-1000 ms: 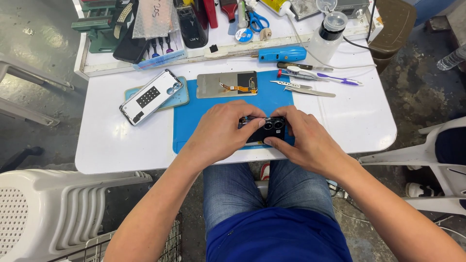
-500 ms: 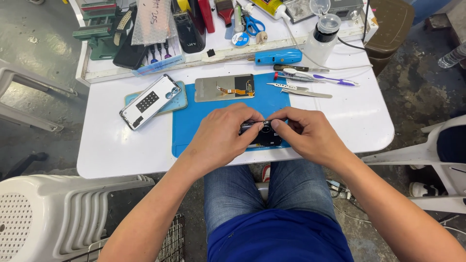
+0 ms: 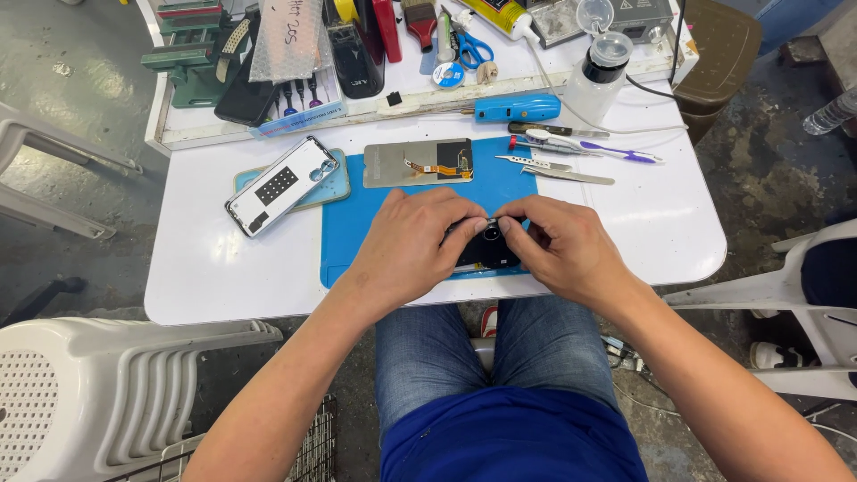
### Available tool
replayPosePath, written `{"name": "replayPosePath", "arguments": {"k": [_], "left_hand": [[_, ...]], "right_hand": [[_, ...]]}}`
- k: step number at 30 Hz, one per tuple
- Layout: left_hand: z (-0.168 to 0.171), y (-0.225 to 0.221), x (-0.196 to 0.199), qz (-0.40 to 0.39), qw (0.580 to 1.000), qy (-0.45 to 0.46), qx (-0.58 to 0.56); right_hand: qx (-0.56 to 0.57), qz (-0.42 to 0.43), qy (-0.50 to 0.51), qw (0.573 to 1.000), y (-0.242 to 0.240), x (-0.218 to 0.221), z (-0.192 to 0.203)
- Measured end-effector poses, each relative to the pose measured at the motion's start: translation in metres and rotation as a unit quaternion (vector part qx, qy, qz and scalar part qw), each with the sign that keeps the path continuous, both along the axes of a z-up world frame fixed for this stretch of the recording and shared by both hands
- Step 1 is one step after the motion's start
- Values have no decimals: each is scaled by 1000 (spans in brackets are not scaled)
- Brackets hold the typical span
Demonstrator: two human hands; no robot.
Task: The person uses a screwdriver to remove screws from the back of a disassembled smartphone. They then use a metal prying tool to separate the screen from the phone's frame and lift the screen off.
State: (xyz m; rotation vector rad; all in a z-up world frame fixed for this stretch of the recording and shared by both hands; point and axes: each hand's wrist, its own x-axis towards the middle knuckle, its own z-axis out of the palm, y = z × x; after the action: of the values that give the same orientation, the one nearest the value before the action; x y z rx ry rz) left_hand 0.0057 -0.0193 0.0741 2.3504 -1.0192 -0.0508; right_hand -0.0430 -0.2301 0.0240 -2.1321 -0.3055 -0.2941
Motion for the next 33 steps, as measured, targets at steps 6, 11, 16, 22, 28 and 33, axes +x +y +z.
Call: {"name": "replayPosePath", "arguments": {"k": [6,11,16,22,28,33], "left_hand": [[-10,-3,17,22,997,22,67],[-35,-2,15,40,997,-14,69],[-75,0,-11,61,967,-245,-37],[-76,2,-35,9,968,-246,-49],[-81,0,-38,46,967,-237,-80],[-84,1,-41,72,956,-272,-86]], "right_hand": [[34,-114,37,992,-29,21,16],[-213,-134,62,966,-51,27,45],[-364,-139,-12,921,-67,41,26],[-469,-91,-50,877,-53,65,20],[-491,-48,-7,870,-40,61,38],[-185,-84,-43,978,-16,33,35]]}}
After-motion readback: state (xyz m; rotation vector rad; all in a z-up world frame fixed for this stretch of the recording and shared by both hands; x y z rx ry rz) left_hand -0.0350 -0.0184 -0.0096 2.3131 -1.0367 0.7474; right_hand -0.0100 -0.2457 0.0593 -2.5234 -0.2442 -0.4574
